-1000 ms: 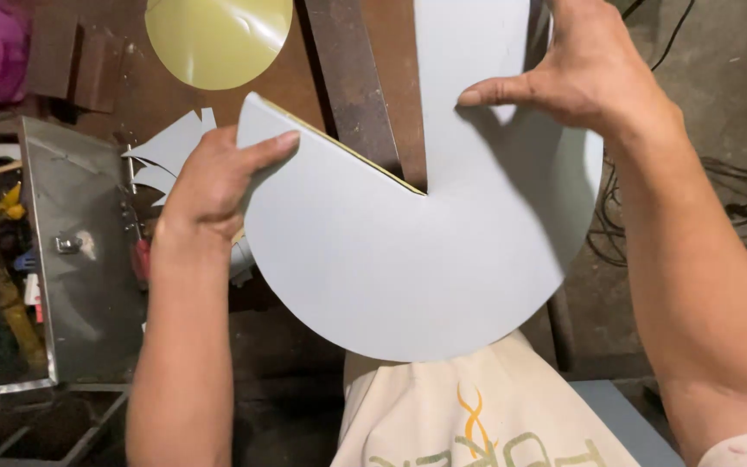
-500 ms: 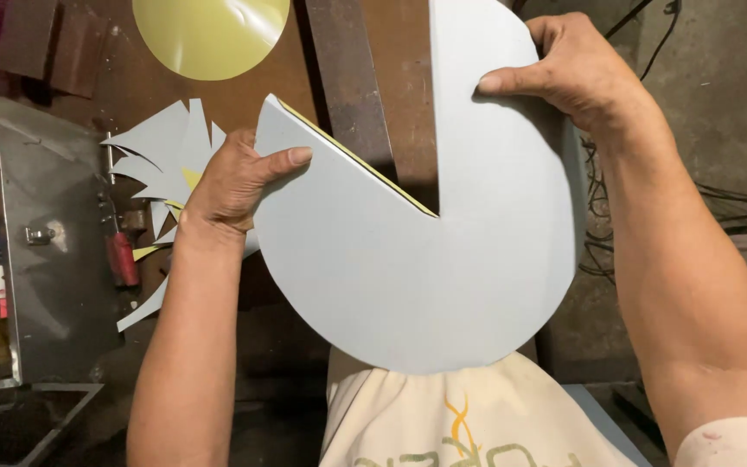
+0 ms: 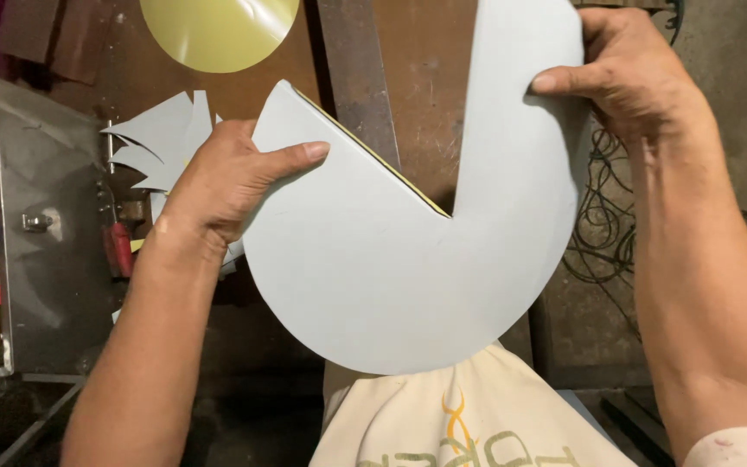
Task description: Fabricating metal cones from flat sheets using a hammer and bending tools.
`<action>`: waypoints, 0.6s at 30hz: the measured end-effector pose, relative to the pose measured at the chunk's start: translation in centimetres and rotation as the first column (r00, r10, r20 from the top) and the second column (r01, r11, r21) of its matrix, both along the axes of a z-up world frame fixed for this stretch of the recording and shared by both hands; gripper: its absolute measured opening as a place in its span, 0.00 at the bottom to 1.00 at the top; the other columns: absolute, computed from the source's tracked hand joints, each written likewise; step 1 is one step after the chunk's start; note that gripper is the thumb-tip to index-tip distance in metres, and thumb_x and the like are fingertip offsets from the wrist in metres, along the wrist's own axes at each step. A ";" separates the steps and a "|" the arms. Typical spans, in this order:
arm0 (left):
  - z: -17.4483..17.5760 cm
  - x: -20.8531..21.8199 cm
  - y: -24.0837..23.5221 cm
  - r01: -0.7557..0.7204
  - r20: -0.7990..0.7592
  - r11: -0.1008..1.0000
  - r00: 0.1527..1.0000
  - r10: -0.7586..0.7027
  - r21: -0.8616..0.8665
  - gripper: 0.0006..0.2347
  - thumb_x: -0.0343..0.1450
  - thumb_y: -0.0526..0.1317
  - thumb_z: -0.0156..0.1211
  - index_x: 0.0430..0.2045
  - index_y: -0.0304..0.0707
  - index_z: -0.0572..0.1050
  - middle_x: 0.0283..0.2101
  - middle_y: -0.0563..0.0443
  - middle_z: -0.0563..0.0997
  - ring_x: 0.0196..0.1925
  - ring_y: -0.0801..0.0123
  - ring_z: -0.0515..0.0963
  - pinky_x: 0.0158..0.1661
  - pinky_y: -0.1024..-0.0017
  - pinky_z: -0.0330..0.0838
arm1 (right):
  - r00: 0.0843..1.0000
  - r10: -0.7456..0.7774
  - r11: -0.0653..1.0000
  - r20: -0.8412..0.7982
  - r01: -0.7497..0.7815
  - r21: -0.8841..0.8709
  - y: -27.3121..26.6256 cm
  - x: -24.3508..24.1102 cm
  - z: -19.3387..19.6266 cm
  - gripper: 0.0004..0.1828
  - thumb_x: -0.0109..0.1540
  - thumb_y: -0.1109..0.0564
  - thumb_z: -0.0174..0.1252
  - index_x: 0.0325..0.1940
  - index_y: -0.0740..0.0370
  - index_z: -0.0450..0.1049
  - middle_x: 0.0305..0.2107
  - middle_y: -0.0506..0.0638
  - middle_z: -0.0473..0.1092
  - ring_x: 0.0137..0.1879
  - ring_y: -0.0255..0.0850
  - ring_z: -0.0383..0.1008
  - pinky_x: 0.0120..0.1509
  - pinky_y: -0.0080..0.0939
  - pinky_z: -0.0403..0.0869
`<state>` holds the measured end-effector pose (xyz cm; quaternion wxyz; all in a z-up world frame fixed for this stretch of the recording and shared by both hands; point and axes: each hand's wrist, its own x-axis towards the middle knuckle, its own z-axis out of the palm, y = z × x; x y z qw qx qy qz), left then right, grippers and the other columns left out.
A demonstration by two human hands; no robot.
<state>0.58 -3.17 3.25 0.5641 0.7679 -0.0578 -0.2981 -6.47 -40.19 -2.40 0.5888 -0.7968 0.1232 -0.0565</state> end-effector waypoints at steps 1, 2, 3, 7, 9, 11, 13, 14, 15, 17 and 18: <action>0.4 -0.4 -0.1 -0.004 0.003 1.000 1.000 0.004 -0.003 0.17 0.63 0.41 0.72 0.41 0.28 0.81 0.36 0.43 0.87 0.36 0.64 0.87 0.40 0.67 0.84 | 1.000 0.004 1.000 0.003 -0.004 -0.003 0.3 -0.4 0.7 0.32 0.44 0.51 0.79 0.50 0.60 0.81 0.41 0.52 0.80 0.46 0.42 0.83 0.55 0.48 0.78; 0.9 -0.8 -0.2 0.004 0.051 0.998 0.999 -0.001 -0.066 0.17 0.63 0.41 0.71 0.42 0.30 0.80 0.37 0.45 0.87 0.37 0.67 0.87 0.40 0.68 0.85 | 0.998 -0.019 0.996 0.052 0.023 -0.086 0.5 -0.8 1.3 0.30 0.43 0.52 0.78 0.49 0.59 0.80 0.39 0.51 0.79 0.45 0.41 0.82 0.53 0.46 0.79; 1.2 -1.2 -0.3 0.016 0.092 0.992 0.996 -0.004 -0.126 0.17 0.63 0.40 0.70 0.44 0.31 0.78 0.38 0.47 0.87 0.37 0.69 0.87 0.41 0.69 0.85 | 0.995 -0.040 0.985 0.096 0.055 -0.162 0.8 -1.4 1.8 0.29 0.43 0.54 0.77 0.47 0.58 0.80 0.38 0.50 0.79 0.44 0.40 0.81 0.52 0.43 0.79; 0.9 -1.8 -1.1 0.018 0.278 0.983 0.958 -0.069 0.180 0.12 0.70 0.39 0.67 0.40 0.27 0.82 0.35 0.44 0.88 0.34 0.67 0.85 0.38 0.67 0.81 | 0.997 0.020 0.991 0.076 -0.010 -0.133 1.9 -2.9 3.8 0.23 0.53 0.55 0.79 0.48 0.62 0.79 0.37 0.51 0.79 0.41 0.41 0.82 0.47 0.44 0.80; 0.7 -1.5 -1.2 0.028 0.212 1.000 0.977 -0.028 0.002 0.13 0.67 0.36 0.66 0.43 0.29 0.77 0.37 0.48 0.86 0.35 0.70 0.85 0.37 0.70 0.83 | 0.987 0.109 0.783 0.121 -0.011 -0.622 4.1 -3.8 7.0 0.22 0.53 0.57 0.79 0.44 0.71 0.79 0.28 0.58 0.76 0.33 0.45 0.77 0.35 0.41 0.77; 0.7 -1.5 -1.2 0.038 0.187 0.998 0.982 -0.030 -0.040 0.12 0.68 0.36 0.65 0.42 0.29 0.78 0.36 0.48 0.86 0.35 0.69 0.85 0.37 0.70 0.83 | 0.965 0.188 0.851 0.183 -0.067 -0.520 3.7 -4.8 7.6 0.22 0.56 0.54 0.75 0.47 0.70 0.77 0.32 0.53 0.76 0.38 0.39 0.78 0.40 0.37 0.78; 0.4 -1.7 -1.3 0.033 0.162 0.996 0.987 -0.018 -0.086 0.11 0.68 0.36 0.64 0.41 0.29 0.79 0.35 0.48 0.86 0.35 0.69 0.85 0.37 0.70 0.84 | 0.929 0.271 0.896 0.251 -0.149 -0.418 3.4 -5.9 7.8 0.22 0.59 0.51 0.72 0.49 0.68 0.75 0.36 0.49 0.75 0.43 0.34 0.79 0.45 0.33 0.80; 0.1 -1.8 -1.4 0.065 0.235 0.985 0.972 -0.027 -0.157 0.11 0.69 0.36 0.64 0.43 0.28 0.79 0.37 0.49 0.86 0.37 0.69 0.84 0.39 0.71 0.83 | 0.929 0.279 0.831 0.243 -0.107 -0.546 3.2 -6.5 7.6 0.21 0.59 0.53 0.73 0.45 0.71 0.75 0.33 0.53 0.75 0.39 0.37 0.78 0.39 0.35 0.76; -0.2 -1.9 -1.5 0.103 0.309 0.970 0.950 -0.031 -0.221 0.12 0.70 0.35 0.64 0.44 0.27 0.78 0.39 0.49 0.85 0.39 0.70 0.84 0.41 0.71 0.82 | 0.929 0.285 0.749 0.237 -0.061 -0.660 3.0 -7.1 7.3 0.20 0.59 0.55 0.75 0.42 0.74 0.75 0.30 0.57 0.74 0.36 0.41 0.76 0.34 0.37 0.72; 0.3 -2.4 -1.5 0.103 0.366 0.978 0.930 -0.030 -0.183 0.11 0.71 0.36 0.64 0.44 0.27 0.78 0.38 0.49 0.85 0.38 0.70 0.83 0.41 0.71 0.81 | 0.879 0.373 0.711 0.297 -0.065 -0.700 2.2 -8.3 6.5 0.16 0.59 0.58 0.72 0.38 0.73 0.74 0.29 0.56 0.75 0.33 0.40 0.76 0.34 0.38 0.72; 0.5 -2.6 -1.5 0.109 0.417 0.984 0.908 -0.042 -0.139 0.10 0.72 0.36 0.64 0.43 0.27 0.79 0.37 0.48 0.86 0.37 0.70 0.82 0.41 0.71 0.81 | 0.823 0.448 0.676 0.348 -0.058 -0.734 1.7 -9.0 6.1 0.13 0.59 0.60 0.70 0.35 0.72 0.74 0.28 0.55 0.75 0.31 0.40 0.76 0.33 0.39 0.71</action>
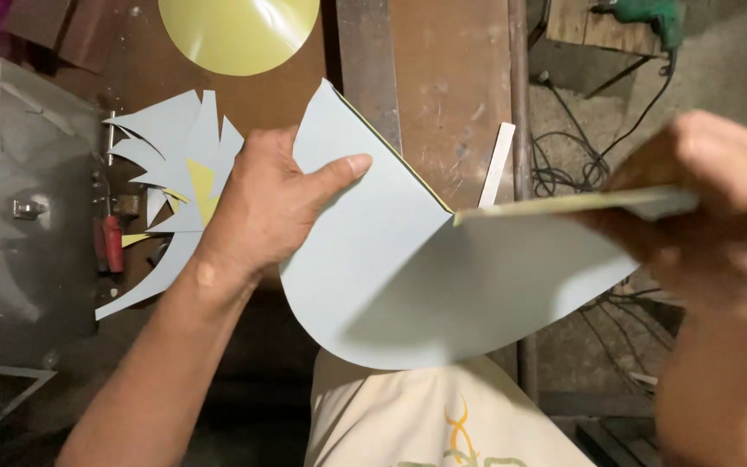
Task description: Fabricating metal cones from flat sheets using a hammer and bending tools.
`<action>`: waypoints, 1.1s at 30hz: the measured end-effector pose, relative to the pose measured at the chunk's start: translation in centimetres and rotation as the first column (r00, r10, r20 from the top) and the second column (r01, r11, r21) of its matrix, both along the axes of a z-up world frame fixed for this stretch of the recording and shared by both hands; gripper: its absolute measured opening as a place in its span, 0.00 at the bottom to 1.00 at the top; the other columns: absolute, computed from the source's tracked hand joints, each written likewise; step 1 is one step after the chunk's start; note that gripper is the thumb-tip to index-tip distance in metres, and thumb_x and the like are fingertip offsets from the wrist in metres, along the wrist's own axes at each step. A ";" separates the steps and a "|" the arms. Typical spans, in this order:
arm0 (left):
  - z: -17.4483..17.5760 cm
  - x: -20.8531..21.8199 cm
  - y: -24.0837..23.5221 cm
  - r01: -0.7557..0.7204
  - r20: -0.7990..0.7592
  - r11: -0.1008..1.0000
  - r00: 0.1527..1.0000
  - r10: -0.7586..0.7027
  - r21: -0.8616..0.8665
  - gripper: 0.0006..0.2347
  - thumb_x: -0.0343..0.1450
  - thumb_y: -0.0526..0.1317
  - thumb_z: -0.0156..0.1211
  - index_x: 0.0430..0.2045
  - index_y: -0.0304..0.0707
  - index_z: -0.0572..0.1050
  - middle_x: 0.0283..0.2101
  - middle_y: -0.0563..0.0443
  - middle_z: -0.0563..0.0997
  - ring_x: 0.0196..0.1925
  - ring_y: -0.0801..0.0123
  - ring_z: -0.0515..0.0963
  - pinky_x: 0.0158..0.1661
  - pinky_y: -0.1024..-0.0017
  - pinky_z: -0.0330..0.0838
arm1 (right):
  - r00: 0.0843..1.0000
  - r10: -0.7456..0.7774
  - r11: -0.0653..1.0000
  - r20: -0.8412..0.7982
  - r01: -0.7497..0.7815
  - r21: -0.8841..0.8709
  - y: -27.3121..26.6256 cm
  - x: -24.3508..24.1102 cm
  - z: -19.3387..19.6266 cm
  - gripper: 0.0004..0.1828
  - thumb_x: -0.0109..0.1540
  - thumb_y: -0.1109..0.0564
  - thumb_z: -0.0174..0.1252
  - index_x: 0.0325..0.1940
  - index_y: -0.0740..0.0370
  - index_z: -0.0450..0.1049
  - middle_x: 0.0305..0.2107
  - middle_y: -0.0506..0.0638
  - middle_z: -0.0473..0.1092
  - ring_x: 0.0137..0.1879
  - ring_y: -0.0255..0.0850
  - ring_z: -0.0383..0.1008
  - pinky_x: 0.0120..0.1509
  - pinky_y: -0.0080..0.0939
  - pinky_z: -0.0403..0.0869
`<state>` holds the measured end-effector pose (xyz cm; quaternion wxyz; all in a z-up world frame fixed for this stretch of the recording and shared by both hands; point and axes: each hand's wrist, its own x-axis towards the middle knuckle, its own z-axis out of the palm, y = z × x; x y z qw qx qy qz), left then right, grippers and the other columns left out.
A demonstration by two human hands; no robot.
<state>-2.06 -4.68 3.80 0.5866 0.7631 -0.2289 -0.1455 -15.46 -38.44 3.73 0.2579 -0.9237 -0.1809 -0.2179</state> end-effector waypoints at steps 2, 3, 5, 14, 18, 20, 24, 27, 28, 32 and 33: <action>1.2 -0.9 -0.4 -0.039 -0.021 0.996 0.999 0.041 0.080 0.10 0.71 0.38 0.64 0.41 0.28 0.80 0.34 0.48 0.87 0.35 0.71 0.85 0.39 0.71 0.81 | 0.997 0.052 0.998 0.050 -0.050 -0.032 0.2 -1.5 0.1 0.11 0.59 0.62 0.68 0.32 0.71 0.73 0.27 0.54 0.75 0.29 0.40 0.76 0.33 0.40 0.70; 1.8 -1.1 -0.6 -0.071 -0.033 0.984 0.997 0.077 0.163 0.10 0.71 0.40 0.65 0.38 0.30 0.82 0.32 0.49 0.88 0.32 0.72 0.88 0.37 0.71 0.82 | 0.990 0.100 0.994 0.104 -0.094 -0.063 0.2 -2.1 0.1 0.10 0.59 0.63 0.67 0.30 0.71 0.73 0.26 0.54 0.75 0.27 0.39 0.76 0.33 0.40 0.70; 1.6 -2.7 -0.4 -0.073 0.029 0.987 0.997 0.070 0.142 0.10 0.72 0.41 0.63 0.38 0.31 0.82 0.32 0.49 0.88 0.31 0.71 0.88 0.37 0.71 0.82 | 0.976 0.159 0.976 0.149 -0.132 -0.175 2.2 -3.6 2.1 0.07 0.55 0.63 0.66 0.29 0.68 0.73 0.29 0.57 0.76 0.31 0.44 0.78 0.35 0.43 0.71; 2.9 -7.2 -0.6 -0.128 0.375 0.992 0.919 0.122 -0.009 0.06 0.75 0.36 0.61 0.40 0.30 0.80 0.33 0.45 0.86 0.32 0.65 0.89 0.34 0.71 0.79 | 0.981 0.134 0.860 0.140 -0.045 -0.508 6.1 -9.0 2.3 0.08 0.54 0.60 0.67 0.37 0.54 0.79 0.37 0.51 0.80 0.43 0.47 0.81 0.49 0.48 0.75; 3.3 -7.7 -0.7 -0.139 0.303 0.990 0.942 0.144 -0.036 0.06 0.75 0.35 0.60 0.40 0.30 0.80 0.32 0.48 0.87 0.30 0.68 0.88 0.33 0.72 0.80 | 0.943 -0.210 0.874 0.258 0.300 -0.382 7.3 -10.6 0.5 0.09 0.55 0.58 0.66 0.40 0.56 0.83 0.35 0.51 0.79 0.40 0.43 0.79 0.49 0.44 0.78; 2.9 -8.0 -0.9 -0.129 0.342 0.991 0.930 0.134 -0.037 0.06 0.75 0.35 0.60 0.40 0.29 0.80 0.32 0.48 0.86 0.30 0.69 0.88 0.33 0.73 0.80 | 0.964 -0.146 0.876 0.222 0.230 -0.423 7.8 -9.9 1.6 0.10 0.54 0.58 0.66 0.40 0.56 0.82 0.34 0.51 0.79 0.38 0.43 0.79 0.48 0.44 0.78; 2.0 -9.2 -1.4 -0.089 0.444 0.995 0.891 0.098 -0.042 0.11 0.73 0.32 0.62 0.49 0.27 0.80 0.28 0.50 0.85 0.24 0.72 0.83 0.29 0.74 0.76 | 0.959 -0.158 0.878 0.234 0.245 -0.411 8.4 -9.9 1.3 0.09 0.55 0.62 0.69 0.39 0.56 0.82 0.31 0.49 0.78 0.39 0.42 0.80 0.49 0.44 0.79; 1.6 -9.7 -1.3 -0.023 0.613 0.996 0.787 0.072 -0.088 0.12 0.75 0.30 0.63 0.53 0.26 0.76 0.48 0.40 0.86 0.39 0.65 0.87 0.40 0.71 0.80 | 0.959 -0.103 0.884 0.265 0.210 -0.417 7.9 -10.3 1.1 0.10 0.57 0.62 0.68 0.42 0.56 0.82 0.33 0.49 0.78 0.39 0.42 0.80 0.49 0.41 0.78; 1.5 -9.8 -1.4 -0.023 0.614 0.996 0.786 0.071 -0.086 0.12 0.75 0.30 0.63 0.53 0.26 0.76 0.48 0.40 0.86 0.39 0.65 0.87 0.40 0.71 0.80 | 0.958 -0.103 0.885 0.266 0.211 -0.415 8.0 -10.5 1.3 0.10 0.57 0.62 0.68 0.42 0.56 0.82 0.33 0.49 0.78 0.39 0.42 0.80 0.49 0.41 0.78; 1.9 -10.2 -1.5 0.002 0.583 0.996 0.811 0.051 -0.090 0.16 0.73 0.29 0.67 0.55 0.25 0.75 0.49 0.41 0.86 0.38 0.64 0.85 0.42 0.71 0.81 | 0.992 -0.048 0.821 0.113 0.104 -0.561 7.1 -11.3 1.0 0.15 0.57 0.61 0.64 0.48 0.60 0.78 0.40 0.53 0.78 0.44 0.45 0.80 0.51 0.42 0.78; 2.1 -10.3 -1.6 0.013 0.587 0.996 0.809 0.043 -0.092 0.17 0.73 0.29 0.68 0.56 0.25 0.75 0.48 0.41 0.86 0.37 0.64 0.85 0.42 0.70 0.80 | 0.994 -0.025 0.819 0.107 0.082 -0.568 6.6 -11.4 0.6 0.15 0.59 0.62 0.63 0.50 0.60 0.76 0.43 0.52 0.77 0.48 0.44 0.80 0.53 0.43 0.77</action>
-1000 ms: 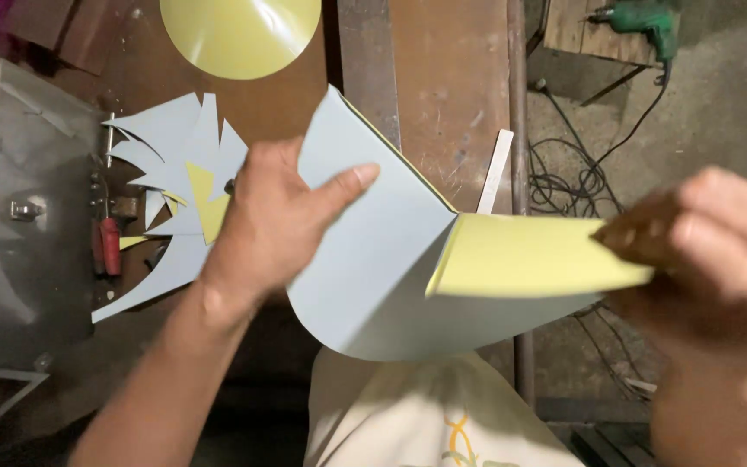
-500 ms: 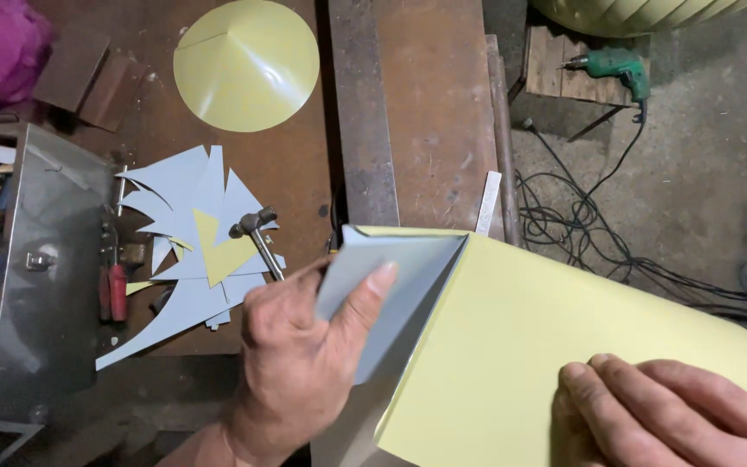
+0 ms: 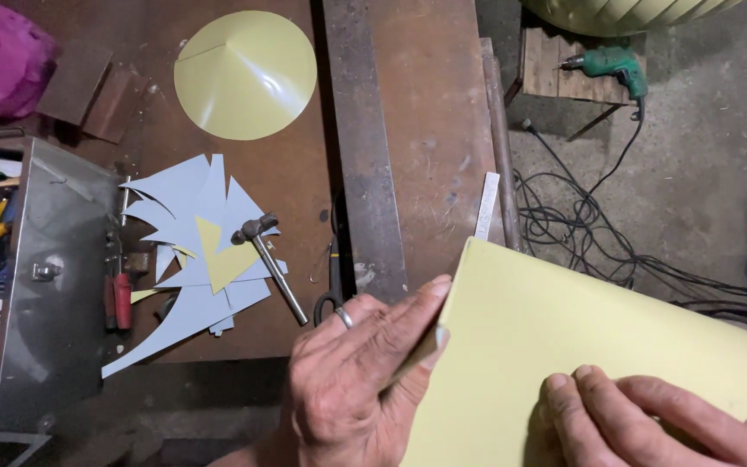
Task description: Fabricating metal cones from flat sheets using a hammer and bending tools.
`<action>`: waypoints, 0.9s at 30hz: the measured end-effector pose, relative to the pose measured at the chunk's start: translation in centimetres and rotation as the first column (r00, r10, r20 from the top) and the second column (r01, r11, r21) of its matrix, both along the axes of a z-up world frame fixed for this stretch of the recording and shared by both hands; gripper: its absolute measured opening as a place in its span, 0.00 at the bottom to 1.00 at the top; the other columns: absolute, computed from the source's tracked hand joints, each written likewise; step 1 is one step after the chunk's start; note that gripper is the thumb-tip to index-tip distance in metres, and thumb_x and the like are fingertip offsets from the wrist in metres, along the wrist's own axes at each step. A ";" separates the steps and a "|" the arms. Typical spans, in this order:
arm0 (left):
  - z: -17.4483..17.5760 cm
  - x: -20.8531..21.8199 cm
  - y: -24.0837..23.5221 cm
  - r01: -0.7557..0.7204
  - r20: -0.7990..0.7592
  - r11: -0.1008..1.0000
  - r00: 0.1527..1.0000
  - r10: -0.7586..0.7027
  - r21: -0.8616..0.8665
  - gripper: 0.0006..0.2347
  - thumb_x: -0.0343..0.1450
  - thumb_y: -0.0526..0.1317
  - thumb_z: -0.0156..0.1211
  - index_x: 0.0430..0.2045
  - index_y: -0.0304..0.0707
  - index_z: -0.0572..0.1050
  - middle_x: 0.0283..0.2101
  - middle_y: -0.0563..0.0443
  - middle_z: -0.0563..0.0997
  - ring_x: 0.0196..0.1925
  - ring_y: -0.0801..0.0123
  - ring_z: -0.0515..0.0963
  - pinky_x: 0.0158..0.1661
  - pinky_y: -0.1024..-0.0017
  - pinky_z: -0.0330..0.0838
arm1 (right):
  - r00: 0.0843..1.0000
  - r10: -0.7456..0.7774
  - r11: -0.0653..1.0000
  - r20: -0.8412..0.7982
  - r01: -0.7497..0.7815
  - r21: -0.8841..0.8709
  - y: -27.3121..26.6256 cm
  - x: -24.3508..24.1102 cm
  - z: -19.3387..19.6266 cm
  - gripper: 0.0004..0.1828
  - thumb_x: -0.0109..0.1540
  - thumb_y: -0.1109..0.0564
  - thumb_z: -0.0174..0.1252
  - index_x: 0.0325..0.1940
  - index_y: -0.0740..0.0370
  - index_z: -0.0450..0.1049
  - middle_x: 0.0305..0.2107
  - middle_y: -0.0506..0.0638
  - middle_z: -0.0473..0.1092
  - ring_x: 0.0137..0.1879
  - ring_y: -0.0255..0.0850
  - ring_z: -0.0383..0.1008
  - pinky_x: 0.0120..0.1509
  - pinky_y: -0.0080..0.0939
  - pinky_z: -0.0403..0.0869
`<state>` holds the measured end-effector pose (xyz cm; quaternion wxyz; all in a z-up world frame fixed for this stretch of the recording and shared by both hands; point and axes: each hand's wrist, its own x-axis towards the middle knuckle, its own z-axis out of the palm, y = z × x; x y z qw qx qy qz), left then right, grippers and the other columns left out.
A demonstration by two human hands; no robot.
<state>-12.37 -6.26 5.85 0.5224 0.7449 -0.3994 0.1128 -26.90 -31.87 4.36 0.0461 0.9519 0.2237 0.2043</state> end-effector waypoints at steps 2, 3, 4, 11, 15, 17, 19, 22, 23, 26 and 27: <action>-0.6 -0.4 -0.3 -0.005 0.027 1.000 1.000 0.005 -0.006 0.20 0.69 0.31 0.70 0.56 0.25 0.75 0.50 0.40 0.85 0.39 0.62 0.85 0.43 0.69 0.80 | 0.971 0.239 0.938 -0.018 -0.236 -0.253 -1.8 1.1 0.1 0.20 0.56 0.62 0.59 0.53 0.65 0.75 0.45 0.57 0.77 0.49 0.48 0.80 0.50 0.44 0.77; -0.8 -0.6 -0.4 -0.010 0.053 1.000 0.999 0.011 -0.012 0.24 0.66 0.32 0.72 0.57 0.24 0.74 0.51 0.39 0.84 0.41 0.59 0.85 0.44 0.67 0.80 | 0.888 0.450 0.761 -0.097 -0.439 -0.477 -2.7 1.6 0.1 0.25 0.53 0.63 0.56 0.55 0.69 0.74 0.48 0.62 0.77 0.50 0.53 0.80 0.48 0.44 0.78; -1.0 -0.4 -0.3 -0.009 0.053 1.000 0.999 0.010 -0.010 0.24 0.66 0.32 0.72 0.57 0.24 0.74 0.51 0.39 0.84 0.41 0.59 0.85 0.44 0.67 0.80 | 0.888 0.450 0.762 -0.096 -0.438 -0.477 -2.5 1.8 0.4 0.25 0.53 0.63 0.56 0.55 0.69 0.74 0.48 0.62 0.77 0.50 0.53 0.80 0.48 0.44 0.78; -1.4 0.2 0.2 0.208 0.171 0.977 0.962 -0.212 0.042 0.29 0.61 0.33 0.73 0.56 0.18 0.71 0.55 0.28 0.80 0.44 0.52 0.85 0.45 0.65 0.80 | 0.858 0.509 0.688 -0.069 -0.454 -0.566 -1.5 2.2 1.3 0.24 0.54 0.67 0.56 0.56 0.71 0.73 0.50 0.62 0.75 0.52 0.51 0.78 0.49 0.43 0.77; -2.4 0.3 0.8 0.275 0.156 0.961 0.949 -0.273 0.011 0.27 0.65 0.34 0.73 0.59 0.20 0.72 0.58 0.28 0.80 0.55 0.55 0.88 0.48 0.67 0.79 | 0.904 0.426 0.856 -0.030 -0.413 -0.312 0.3 1.5 1.5 0.16 0.60 0.63 0.58 0.52 0.65 0.74 0.47 0.59 0.77 0.49 0.48 0.80 0.47 0.42 0.77; -1.9 0.5 1.1 0.296 0.137 0.955 0.946 -0.295 0.017 0.26 0.67 0.35 0.73 0.59 0.20 0.72 0.58 0.29 0.80 0.56 0.55 0.87 0.50 0.67 0.79 | 0.969 0.239 0.960 0.068 -0.226 -0.166 1.7 0.6 0.6 0.14 0.59 0.61 0.60 0.49 0.62 0.76 0.43 0.54 0.78 0.46 0.45 0.80 0.46 0.41 0.77; -1.2 0.7 1.2 0.317 0.120 0.948 0.941 -0.318 0.024 0.24 0.70 0.36 0.73 0.59 0.21 0.72 0.59 0.29 0.80 0.58 0.55 0.86 0.51 0.67 0.79 | 0.991 0.029 1.000 0.134 -0.029 0.000 2.3 0.1 0.0 0.11 0.58 0.60 0.63 0.45 0.59 0.77 0.38 0.49 0.78 0.43 0.41 0.80 0.46 0.41 0.76; -0.4 0.9 1.3 0.307 0.074 0.951 0.949 -0.308 0.017 0.21 0.71 0.37 0.71 0.53 0.19 0.73 0.53 0.29 0.82 0.54 0.56 0.88 0.52 0.64 0.80 | 0.976 -0.166 0.974 0.144 0.140 0.176 2.1 0.4 -0.1 0.11 0.53 0.56 0.69 0.40 0.53 0.81 0.32 0.51 0.79 0.36 0.43 0.77 0.44 0.42 0.76; -0.3 1.0 1.4 0.311 0.061 0.950 0.948 -0.311 0.010 0.22 0.71 0.40 0.70 0.54 0.19 0.73 0.54 0.29 0.82 0.55 0.55 0.88 0.52 0.64 0.80 | 0.978 -0.145 0.978 0.151 0.118 0.171 1.9 0.7 0.0 0.11 0.53 0.56 0.69 0.40 0.53 0.82 0.32 0.50 0.79 0.36 0.42 0.77 0.44 0.42 0.76; -1.2 0.6 1.8 0.321 0.014 0.947 0.947 -0.321 0.005 0.24 0.74 0.44 0.68 0.58 0.21 0.72 0.56 0.29 0.81 0.55 0.56 0.88 0.53 0.66 0.80 | 0.987 0.009 0.995 0.163 -0.025 0.098 1.6 2.5 1.5 0.09 0.53 0.59 0.68 0.37 0.52 0.80 0.32 0.48 0.79 0.36 0.40 0.79 0.43 0.42 0.76; -1.7 0.5 1.9 0.327 -0.017 0.945 0.945 -0.327 0.002 0.24 0.77 0.45 0.67 0.62 0.22 0.70 0.57 0.30 0.80 0.53 0.59 0.87 0.54 0.68 0.79 | 0.977 0.141 0.989 0.161 -0.147 0.025 1.5 3.2 2.2 0.10 0.53 0.62 0.67 0.35 0.51 0.78 0.33 0.46 0.79 0.36 0.39 0.80 0.42 0.41 0.76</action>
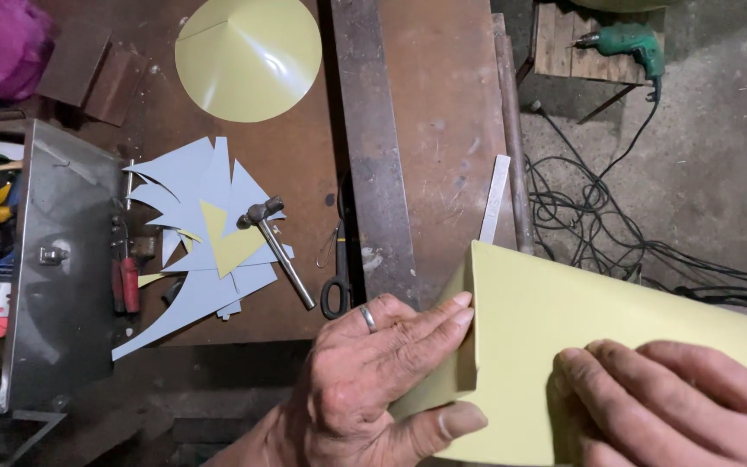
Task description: Fabricating metal cones from flat sheets using a hammer and bending tools.
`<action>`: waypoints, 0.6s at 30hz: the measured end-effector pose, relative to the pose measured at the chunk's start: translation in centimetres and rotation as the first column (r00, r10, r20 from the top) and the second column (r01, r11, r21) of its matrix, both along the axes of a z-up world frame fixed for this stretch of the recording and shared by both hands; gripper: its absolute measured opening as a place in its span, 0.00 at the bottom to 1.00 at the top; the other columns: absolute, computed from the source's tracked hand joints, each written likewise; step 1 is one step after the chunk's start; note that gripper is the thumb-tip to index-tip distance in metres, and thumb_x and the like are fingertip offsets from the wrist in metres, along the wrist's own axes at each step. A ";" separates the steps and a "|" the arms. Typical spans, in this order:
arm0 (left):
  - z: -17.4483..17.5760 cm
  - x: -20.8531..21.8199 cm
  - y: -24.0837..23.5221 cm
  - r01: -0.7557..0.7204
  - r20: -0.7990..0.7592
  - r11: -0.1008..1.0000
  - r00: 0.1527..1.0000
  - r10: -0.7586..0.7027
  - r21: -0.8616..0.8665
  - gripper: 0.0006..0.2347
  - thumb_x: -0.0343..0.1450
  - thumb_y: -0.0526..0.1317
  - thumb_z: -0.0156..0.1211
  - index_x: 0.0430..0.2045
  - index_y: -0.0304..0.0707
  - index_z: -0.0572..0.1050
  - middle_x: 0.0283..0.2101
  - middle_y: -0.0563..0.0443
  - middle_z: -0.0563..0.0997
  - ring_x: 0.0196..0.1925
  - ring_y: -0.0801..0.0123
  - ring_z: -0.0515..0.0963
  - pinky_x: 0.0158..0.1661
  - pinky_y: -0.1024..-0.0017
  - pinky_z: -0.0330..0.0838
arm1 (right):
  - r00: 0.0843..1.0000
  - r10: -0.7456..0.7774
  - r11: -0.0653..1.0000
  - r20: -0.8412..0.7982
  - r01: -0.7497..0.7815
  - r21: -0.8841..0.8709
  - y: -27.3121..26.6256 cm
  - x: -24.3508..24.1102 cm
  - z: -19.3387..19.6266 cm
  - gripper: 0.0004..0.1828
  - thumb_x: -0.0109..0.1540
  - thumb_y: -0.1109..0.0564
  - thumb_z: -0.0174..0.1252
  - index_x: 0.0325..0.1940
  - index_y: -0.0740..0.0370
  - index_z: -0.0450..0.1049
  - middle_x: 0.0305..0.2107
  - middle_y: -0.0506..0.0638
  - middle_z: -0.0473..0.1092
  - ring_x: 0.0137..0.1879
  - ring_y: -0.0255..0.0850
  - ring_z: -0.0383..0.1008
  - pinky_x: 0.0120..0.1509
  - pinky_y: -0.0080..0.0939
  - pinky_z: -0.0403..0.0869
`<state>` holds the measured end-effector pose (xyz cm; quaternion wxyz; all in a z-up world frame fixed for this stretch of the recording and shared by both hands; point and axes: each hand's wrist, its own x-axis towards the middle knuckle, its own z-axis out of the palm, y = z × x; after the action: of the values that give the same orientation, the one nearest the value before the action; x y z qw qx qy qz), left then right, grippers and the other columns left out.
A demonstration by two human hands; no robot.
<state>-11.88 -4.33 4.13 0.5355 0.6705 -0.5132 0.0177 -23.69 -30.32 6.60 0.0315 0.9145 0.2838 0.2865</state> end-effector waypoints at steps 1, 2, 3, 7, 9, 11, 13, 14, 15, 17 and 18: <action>0.0 -0.1 0.0 -0.002 -0.002 1.000 1.000 0.002 0.002 0.24 0.77 0.45 0.67 0.62 0.22 0.70 0.57 0.30 0.80 0.53 0.59 0.87 0.54 0.68 0.79 | 1.000 0.002 1.000 -0.002 -0.002 0.002 -0.2 0.3 0.2 0.10 0.53 0.62 0.67 0.35 0.51 0.78 0.33 0.46 0.79 0.36 0.39 0.80 0.42 0.41 0.76; 0.0 -0.2 0.0 -0.005 -0.068 1.000 0.998 0.004 -0.010 0.24 0.77 0.44 0.65 0.61 0.21 0.70 0.58 0.29 0.80 0.55 0.56 0.87 0.56 0.65 0.80 | 0.999 0.037 0.999 -0.029 -0.036 0.026 -0.4 0.5 0.4 0.09 0.54 0.62 0.68 0.35 0.52 0.77 0.34 0.48 0.79 0.37 0.41 0.80 0.42 0.42 0.76; 0.0 -0.3 0.1 -0.008 -0.140 1.000 0.990 0.005 -0.019 0.23 0.76 0.43 0.62 0.60 0.20 0.70 0.60 0.28 0.80 0.57 0.52 0.88 0.58 0.62 0.80 | 0.996 0.073 0.996 -0.059 -0.070 0.053 -0.5 0.7 0.5 0.09 0.55 0.63 0.69 0.36 0.54 0.77 0.35 0.50 0.80 0.38 0.43 0.81 0.42 0.42 0.75; 0.0 -0.8 0.1 0.019 -0.321 1.000 0.947 -0.011 0.023 0.26 0.76 0.48 0.55 0.60 0.18 0.68 0.58 0.29 0.81 0.55 0.51 0.84 0.58 0.57 0.75 | 0.994 0.068 0.995 -0.087 -0.062 0.076 -1.5 0.4 -0.4 0.08 0.55 0.61 0.69 0.35 0.53 0.77 0.35 0.52 0.78 0.39 0.46 0.80 0.43 0.45 0.76; -0.6 -1.3 0.3 -0.039 -0.176 0.998 0.983 0.048 0.055 0.25 0.78 0.49 0.52 0.62 0.20 0.69 0.60 0.29 0.79 0.59 0.49 0.82 0.64 0.56 0.74 | 0.991 0.037 0.987 -0.127 -0.016 0.157 -1.6 0.4 -0.8 0.07 0.55 0.62 0.71 0.35 0.58 0.80 0.34 0.52 0.78 0.40 0.46 0.81 0.44 0.48 0.76; -1.0 -1.5 0.4 -0.039 -0.164 0.999 0.985 0.044 0.034 0.26 0.80 0.50 0.50 0.62 0.21 0.69 0.60 0.29 0.79 0.61 0.48 0.82 0.64 0.56 0.74 | 0.990 0.046 0.982 -0.135 -0.020 0.188 -1.8 0.6 -0.7 0.06 0.55 0.62 0.70 0.34 0.59 0.79 0.33 0.52 0.78 0.39 0.45 0.81 0.42 0.45 0.75; -1.6 -1.5 0.4 -0.039 -0.150 0.999 0.988 0.041 0.015 0.26 0.82 0.52 0.48 0.62 0.21 0.69 0.61 0.29 0.78 0.62 0.47 0.83 0.65 0.56 0.74 | 0.988 0.057 0.975 -0.141 -0.025 0.221 -1.9 0.7 -0.4 0.06 0.54 0.63 0.70 0.33 0.59 0.79 0.33 0.52 0.78 0.38 0.44 0.81 0.41 0.42 0.73; -2.0 -1.5 0.3 -0.058 -0.117 0.998 0.992 0.054 -0.031 0.28 0.78 0.54 0.55 0.60 0.21 0.68 0.59 0.29 0.78 0.59 0.45 0.82 0.62 0.56 0.74 | 0.984 0.055 0.970 -0.170 -0.013 0.241 -2.0 0.7 -0.1 0.10 0.50 0.59 0.68 0.34 0.62 0.80 0.33 0.55 0.78 0.38 0.45 0.81 0.41 0.43 0.73; -2.5 -1.5 0.2 -0.076 -0.081 0.994 0.994 0.069 -0.081 0.31 0.73 0.56 0.62 0.58 0.21 0.68 0.56 0.29 0.77 0.57 0.44 0.82 0.58 0.56 0.74 | 0.979 0.055 0.966 -0.195 -0.003 0.259 -2.2 0.8 0.1 0.16 0.47 0.55 0.67 0.36 0.64 0.80 0.33 0.58 0.78 0.39 0.47 0.81 0.41 0.44 0.72; -3.7 -2.3 0.5 -0.114 -0.068 0.993 0.991 0.112 -0.035 0.27 0.75 0.50 0.64 0.61 0.24 0.70 0.60 0.31 0.78 0.58 0.48 0.84 0.59 0.59 0.76 | 0.979 0.036 0.962 -0.203 0.021 0.272 -1.6 0.8 0.1 0.12 0.49 0.58 0.68 0.35 0.65 0.79 0.32 0.57 0.78 0.38 0.47 0.80 0.41 0.44 0.71; -4.4 -2.7 0.7 -0.154 -0.056 0.988 0.986 0.154 0.010 0.22 0.77 0.43 0.66 0.63 0.27 0.72 0.64 0.33 0.79 0.60 0.52 0.85 0.60 0.62 0.79 | 0.977 0.018 0.957 -0.212 0.044 0.286 -1.2 0.8 0.1 0.09 0.52 0.61 0.70 0.34 0.66 0.79 0.32 0.56 0.78 0.38 0.46 0.80 0.40 0.44 0.70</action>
<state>-14.60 -3.62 -0.24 0.5448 0.7099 -0.4446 0.0387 -22.85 -31.56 6.72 -0.1312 0.9365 0.2345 0.2252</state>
